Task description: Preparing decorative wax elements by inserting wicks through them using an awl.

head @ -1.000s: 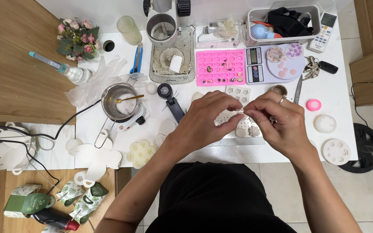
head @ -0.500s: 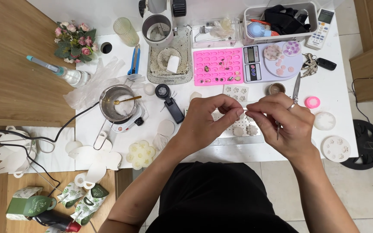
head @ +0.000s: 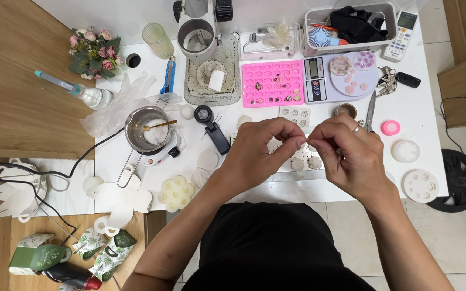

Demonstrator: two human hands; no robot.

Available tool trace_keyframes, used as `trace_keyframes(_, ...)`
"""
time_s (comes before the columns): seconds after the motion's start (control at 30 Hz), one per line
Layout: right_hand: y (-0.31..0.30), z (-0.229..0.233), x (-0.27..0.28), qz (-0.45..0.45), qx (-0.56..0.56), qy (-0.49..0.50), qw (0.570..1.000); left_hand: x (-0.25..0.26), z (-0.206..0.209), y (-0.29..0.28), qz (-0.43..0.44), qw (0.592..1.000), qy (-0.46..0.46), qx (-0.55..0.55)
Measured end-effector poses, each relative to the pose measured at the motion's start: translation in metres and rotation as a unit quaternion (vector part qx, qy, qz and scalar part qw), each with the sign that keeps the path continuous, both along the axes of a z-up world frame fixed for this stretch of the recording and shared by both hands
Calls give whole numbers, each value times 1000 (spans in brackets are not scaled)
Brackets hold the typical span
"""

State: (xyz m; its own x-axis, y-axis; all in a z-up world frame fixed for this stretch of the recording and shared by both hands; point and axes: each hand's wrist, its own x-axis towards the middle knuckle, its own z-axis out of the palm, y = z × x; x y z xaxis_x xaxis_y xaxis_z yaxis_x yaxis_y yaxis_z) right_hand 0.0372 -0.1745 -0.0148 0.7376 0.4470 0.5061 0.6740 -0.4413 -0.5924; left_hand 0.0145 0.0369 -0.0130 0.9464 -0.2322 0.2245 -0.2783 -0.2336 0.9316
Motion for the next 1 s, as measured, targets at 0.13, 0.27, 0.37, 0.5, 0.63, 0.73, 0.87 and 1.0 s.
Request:
trace_keyframes(0.13, -2, -1, 0, -2, 45, 132, 990, 1, 2, 1, 15, 1000, -5, 20)
trace_keyframes(0.27, 1, 2, 3, 15, 141, 259, 955, -1, 5, 1, 28, 999, -4, 41)
trace_keyframes(0.37, -1, -5, 3, 15, 126, 260, 957, -3, -1, 1, 21, 997, -70, 33)
trace_keyframes(0.5, -3, -11, 1, -9, 133, 303, 944, -4, -5, 0, 31, 966, -212, 145)
trace_keyframes(0.63, -5, -10, 2, -9, 178, 412, 893, -7, -3, 2, 29, 936, -291, 193)
trace_keyframes(0.73, -9, -13, 5, -4, 260, 483, 836, -6, -2, 5, 30, 922, -322, 213)
trace_keyframes(0.87, -10, -11, 5, -7, 241, 471, 849, -7, 0, 6, 19, 914, -339, 224)
trace_keyframes(1.0, -8, -12, 5, -14, 193, 444, 875, -7, -6, 6, 28, 891, -368, 266)
